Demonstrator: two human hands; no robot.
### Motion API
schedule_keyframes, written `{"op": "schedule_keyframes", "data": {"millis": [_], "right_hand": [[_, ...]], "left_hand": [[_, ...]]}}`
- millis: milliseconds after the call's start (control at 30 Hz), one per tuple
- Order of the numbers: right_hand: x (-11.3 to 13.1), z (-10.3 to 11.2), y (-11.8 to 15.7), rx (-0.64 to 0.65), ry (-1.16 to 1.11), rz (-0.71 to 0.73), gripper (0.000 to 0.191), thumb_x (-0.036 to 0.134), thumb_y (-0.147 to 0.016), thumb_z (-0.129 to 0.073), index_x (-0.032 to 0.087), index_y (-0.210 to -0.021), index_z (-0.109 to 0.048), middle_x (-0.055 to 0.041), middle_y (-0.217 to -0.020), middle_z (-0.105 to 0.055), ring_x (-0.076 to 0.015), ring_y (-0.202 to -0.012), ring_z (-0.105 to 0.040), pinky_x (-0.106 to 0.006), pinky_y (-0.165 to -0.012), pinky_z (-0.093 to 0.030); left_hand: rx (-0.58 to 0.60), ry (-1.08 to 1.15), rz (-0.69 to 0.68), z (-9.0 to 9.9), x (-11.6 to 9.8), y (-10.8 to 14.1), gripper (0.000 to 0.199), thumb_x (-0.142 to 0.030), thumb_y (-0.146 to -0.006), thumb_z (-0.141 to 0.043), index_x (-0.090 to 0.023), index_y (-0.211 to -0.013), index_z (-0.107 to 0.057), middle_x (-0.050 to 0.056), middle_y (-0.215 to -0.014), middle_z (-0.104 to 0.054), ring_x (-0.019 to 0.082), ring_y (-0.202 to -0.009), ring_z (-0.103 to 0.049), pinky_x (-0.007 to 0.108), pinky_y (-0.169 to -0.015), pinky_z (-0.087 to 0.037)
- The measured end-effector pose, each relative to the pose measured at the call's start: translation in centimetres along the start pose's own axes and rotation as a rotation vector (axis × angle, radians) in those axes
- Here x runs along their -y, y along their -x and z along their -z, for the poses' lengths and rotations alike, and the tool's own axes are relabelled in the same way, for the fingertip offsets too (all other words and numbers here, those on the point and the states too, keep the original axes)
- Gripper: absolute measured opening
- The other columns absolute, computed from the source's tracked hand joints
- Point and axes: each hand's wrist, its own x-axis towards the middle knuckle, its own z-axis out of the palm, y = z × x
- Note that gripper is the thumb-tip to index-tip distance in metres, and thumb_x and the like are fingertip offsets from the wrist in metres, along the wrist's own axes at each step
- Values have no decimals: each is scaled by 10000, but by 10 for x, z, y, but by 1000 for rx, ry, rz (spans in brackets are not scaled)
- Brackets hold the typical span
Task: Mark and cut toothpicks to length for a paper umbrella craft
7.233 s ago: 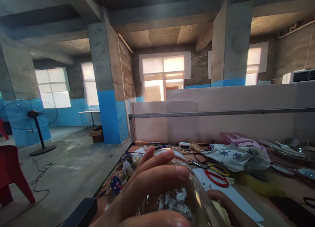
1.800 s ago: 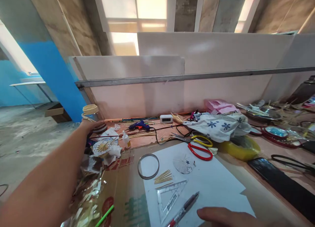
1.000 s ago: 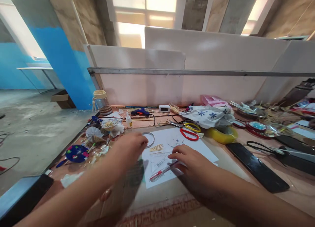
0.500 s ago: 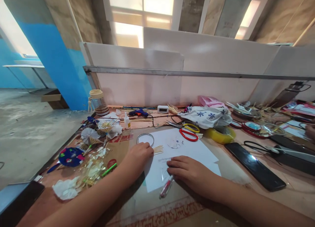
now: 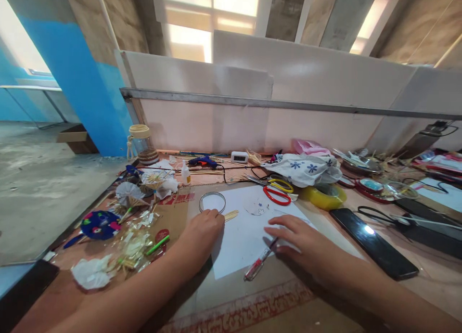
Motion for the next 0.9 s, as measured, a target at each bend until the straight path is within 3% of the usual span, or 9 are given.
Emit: {"op": "schedule_keyframes", "data": {"millis": [100,200,300,433,533,667,767,900], "right_hand": [[22,-7,-16,57,-5,62,188,135,-925,-567,192,-1054,-692,-104,-1027,-684,-239,-952,-615,-391,-838,-540],[26,-8,-23,-8,-14,28,155,130,-938,-521,154,-942,-675,-102,-917,-675,-239,-852,-592,-393,-775,-526],[14,3,-15,-51,-30,-141,175,121,-937,-496,146,-980,-663,-112,-952,-678,-247,-890,-605,-402,-804,-521],[-14,18,3,46,74,-295,157,188,-935,-539,167,-962,-692,-106,-957,-709,-268,-911,-644,-421,-821,-526],[-35,23,0,10,119,-374,240,273,-967,-507,176,-1091,-688,-121,-1123,-710,-287,-1052,-645,-447,-929,-504],[-62,26,-33,30,108,-487,376,157,-963,-425,153,-1290,-609,-139,-1292,-655,-280,-1161,-621,-410,-987,-479],[-80,22,-61,65,106,-499,463,82,-913,-452,147,-1357,-565,-150,-1323,-639,-289,-1186,-609,-402,-1014,-448],[-96,5,-81,120,88,-495,520,88,-868,-551,130,-1386,-549,-172,-1306,-639,-292,-1163,-611,-356,-991,-439]], "left_hand": [[-9,-14,15,-3,1,-2,229,-70,-937,-441,-106,-964,-665,133,-973,-667,256,-905,-630,388,-809,-505],[-23,-34,28,-9,2,-6,263,-80,-945,-410,-85,-955,-674,157,-956,-665,277,-900,-626,409,-803,-497],[-38,-36,42,-13,4,-11,273,-76,-934,-407,-68,-933,-680,176,-930,-663,287,-893,-620,412,-798,-489],[-57,14,64,-16,4,-14,288,-58,-915,-391,-62,-912,-679,192,-924,-664,287,-886,-615,406,-794,-477],[-80,89,100,-12,2,-14,290,-71,-914,-383,-77,-913,-672,189,-930,-673,273,-883,-620,392,-796,-470],[-93,268,166,3,-3,-11,218,-146,-893,-458,-122,-934,-672,130,-846,-702,241,-779,-639,354,-729,-470],[-88,480,190,13,-6,-5,205,-258,-895,-496,-167,-905,-679,62,-749,-713,204,-675,-644,311,-663,-478],[-131,763,223,8,-6,3,331,-366,-913,-452,-169,-1034,-689,49,-794,-748,186,-728,-695,277,-684,-528]]}}
